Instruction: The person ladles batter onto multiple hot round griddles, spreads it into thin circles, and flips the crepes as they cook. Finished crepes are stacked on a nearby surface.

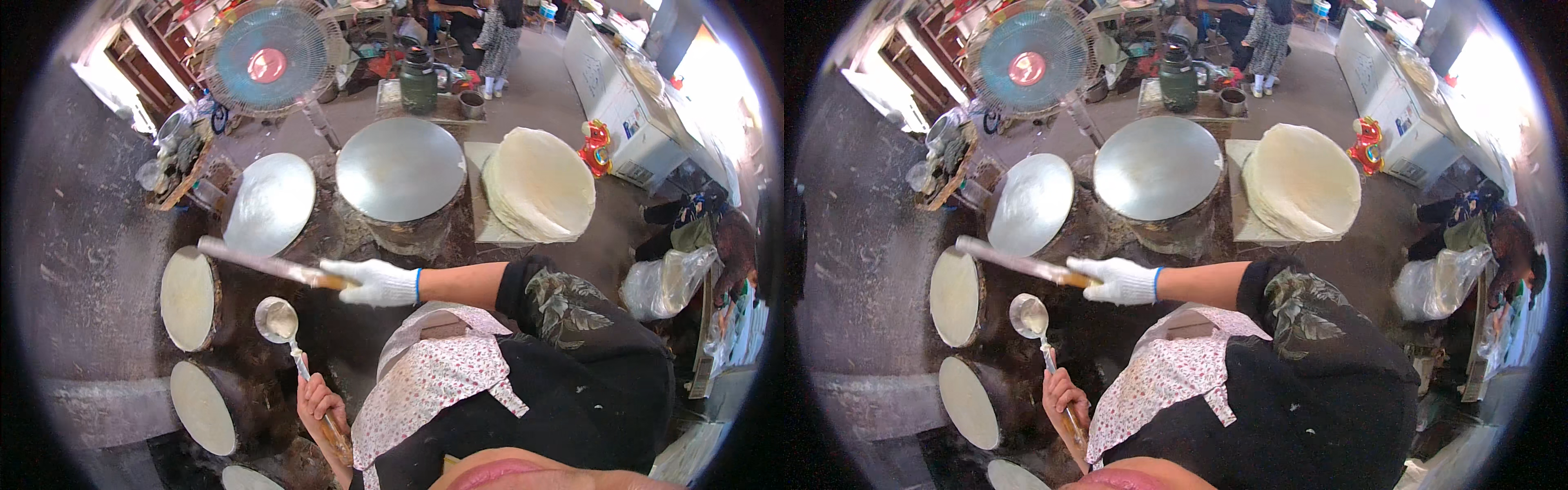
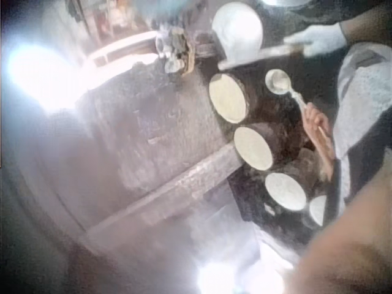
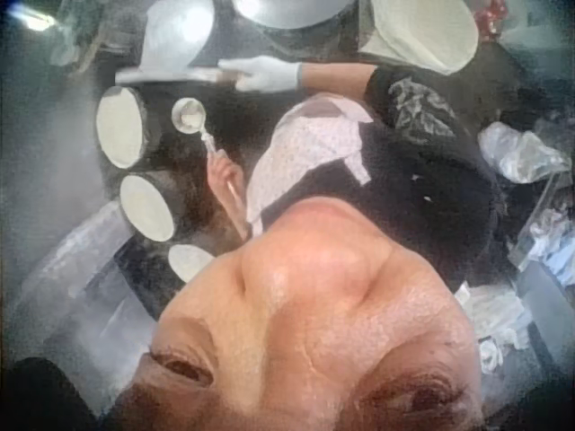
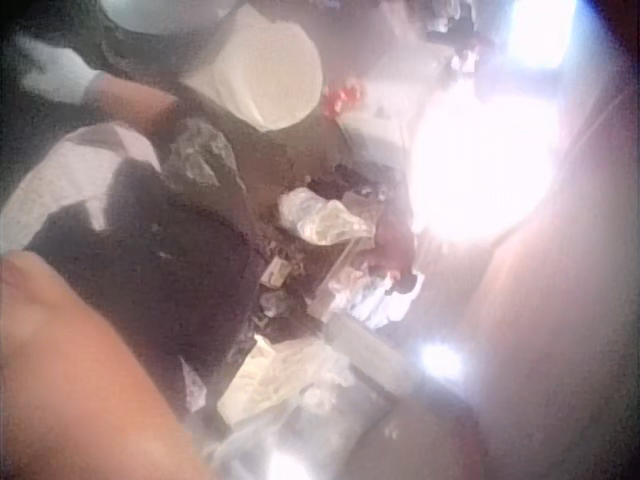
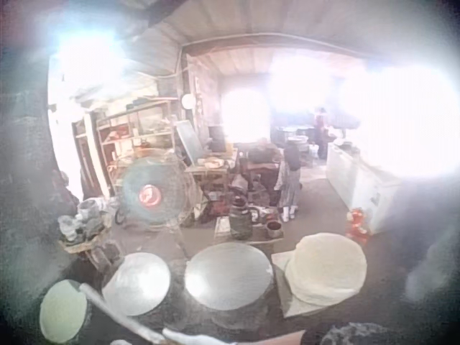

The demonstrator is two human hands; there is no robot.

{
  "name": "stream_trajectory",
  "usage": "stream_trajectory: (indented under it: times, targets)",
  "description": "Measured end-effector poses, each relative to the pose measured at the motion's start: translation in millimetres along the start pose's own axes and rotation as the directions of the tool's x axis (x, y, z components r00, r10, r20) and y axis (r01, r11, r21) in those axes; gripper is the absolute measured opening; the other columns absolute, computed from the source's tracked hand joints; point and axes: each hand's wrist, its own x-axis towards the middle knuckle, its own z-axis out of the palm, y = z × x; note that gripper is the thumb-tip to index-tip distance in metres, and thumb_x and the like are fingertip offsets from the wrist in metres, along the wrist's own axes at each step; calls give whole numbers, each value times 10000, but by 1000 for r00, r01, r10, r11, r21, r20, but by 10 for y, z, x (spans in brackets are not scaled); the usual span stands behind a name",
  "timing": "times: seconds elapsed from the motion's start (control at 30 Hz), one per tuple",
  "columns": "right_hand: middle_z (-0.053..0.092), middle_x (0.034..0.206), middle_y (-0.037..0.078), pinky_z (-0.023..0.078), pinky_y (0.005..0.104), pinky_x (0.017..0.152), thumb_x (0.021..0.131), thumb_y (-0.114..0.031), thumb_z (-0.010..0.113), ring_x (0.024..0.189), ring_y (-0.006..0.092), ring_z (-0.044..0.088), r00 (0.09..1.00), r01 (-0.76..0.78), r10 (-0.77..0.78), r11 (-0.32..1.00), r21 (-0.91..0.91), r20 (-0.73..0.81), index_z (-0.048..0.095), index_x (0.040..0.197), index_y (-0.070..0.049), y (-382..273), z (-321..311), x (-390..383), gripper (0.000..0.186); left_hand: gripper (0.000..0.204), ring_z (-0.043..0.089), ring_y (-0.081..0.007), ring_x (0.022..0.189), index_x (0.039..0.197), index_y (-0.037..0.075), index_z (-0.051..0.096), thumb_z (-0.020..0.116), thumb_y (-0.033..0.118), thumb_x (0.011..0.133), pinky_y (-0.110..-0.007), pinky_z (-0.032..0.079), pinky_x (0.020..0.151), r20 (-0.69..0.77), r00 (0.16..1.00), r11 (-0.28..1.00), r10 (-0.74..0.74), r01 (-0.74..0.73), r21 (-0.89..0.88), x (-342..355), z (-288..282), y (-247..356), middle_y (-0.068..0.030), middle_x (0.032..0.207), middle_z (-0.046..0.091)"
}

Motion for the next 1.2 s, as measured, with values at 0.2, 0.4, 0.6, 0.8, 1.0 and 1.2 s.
stream_trajectory:
  times: [0.2, 0.4, 0.6, 0.8, 1.0, 1.2]
  targets:
    - [687, 849, 262, 521, 485, 649, 1098, -284, 513, 716, 436, 678, 956, 162, -130, 981, -103, 261, 443, 1586, -137, -636, 1434, 631, 514, 443, 420, -61, 536, 1534, -41, 402, 376, 223, 1180, -217, 418, 435, 89, 990, 994, 112, -112, -4, -37, 49, 711, 0, 776, 402]
    - [702, 895, 252, 531, 464, 735, 1088, -243, 493, 785, 423, 698, 806, 213, -146, 976, -51, 574, 454, 1568, -177, -1278, 1810, 466, 485, 194, 304, -4, 401, 1085, 53, 535, 453, 211, 1161, -176, 288, 312, -233, 838, 858, 494, -426, 286, -454, 171, 410, 65, 625, 399]
    - [688, 1038, 191, 594, 416, 801, 993, -264, 568, 911, 335, 709, 753, 501, -448, 865, 23, 481, 603, 1298, -113, -1507, 901, 1651, 343, 270, 298, -26, 418, 1315, 16, 543, 459, 224, 1164, -190, 302, 332, -210, 820, 846, 533, -519, 120, -732, 398, 295, 66, 584, 297]
    - [726, 1179, 205, 569, 455, 955, 930, -345, 680, 1018, 379, 711, 908, 272, -408, 749, -604, -97, 587, 1467, -83, -1389, 305, 4869, 604, 293, 362, -37, 423, 1343, 23, 499, 414, 247, 1175, -194, 327, 330, -162, 777, 788, 609, -616, 6, -575, 809, 499, 39, 621, 356]
    - [674, 1293, 289, 535, 454, 1046, 790, -436, 782, 1226, 423, 665, 947, 107, -280, 735, -670, -157, 507, 1396, -3, -1263, 547, 6103, 794, 374, 419, -93, 463, 1396, 4, 455, 347, 293, 1184, -234, 377, 363, -188, 765, 753, 617, -642, -141, -536, 1094, 492, -3, 658, 399]
    - [660, 1347, 225, 549, 458, 1001, 760, -318, 804, 1180, 420, 663, 590, 457, -725, 664, -592, -357, 607, 1339, -33, -1375, 326, 5579, 675, 382, 400, -83, 423, 1431, 18, 427, 317, 293, 1189, -213, 347, 327, -207, 796, 815, 569, -579, 11, -401, 1150, 685, 17, 612, 389]
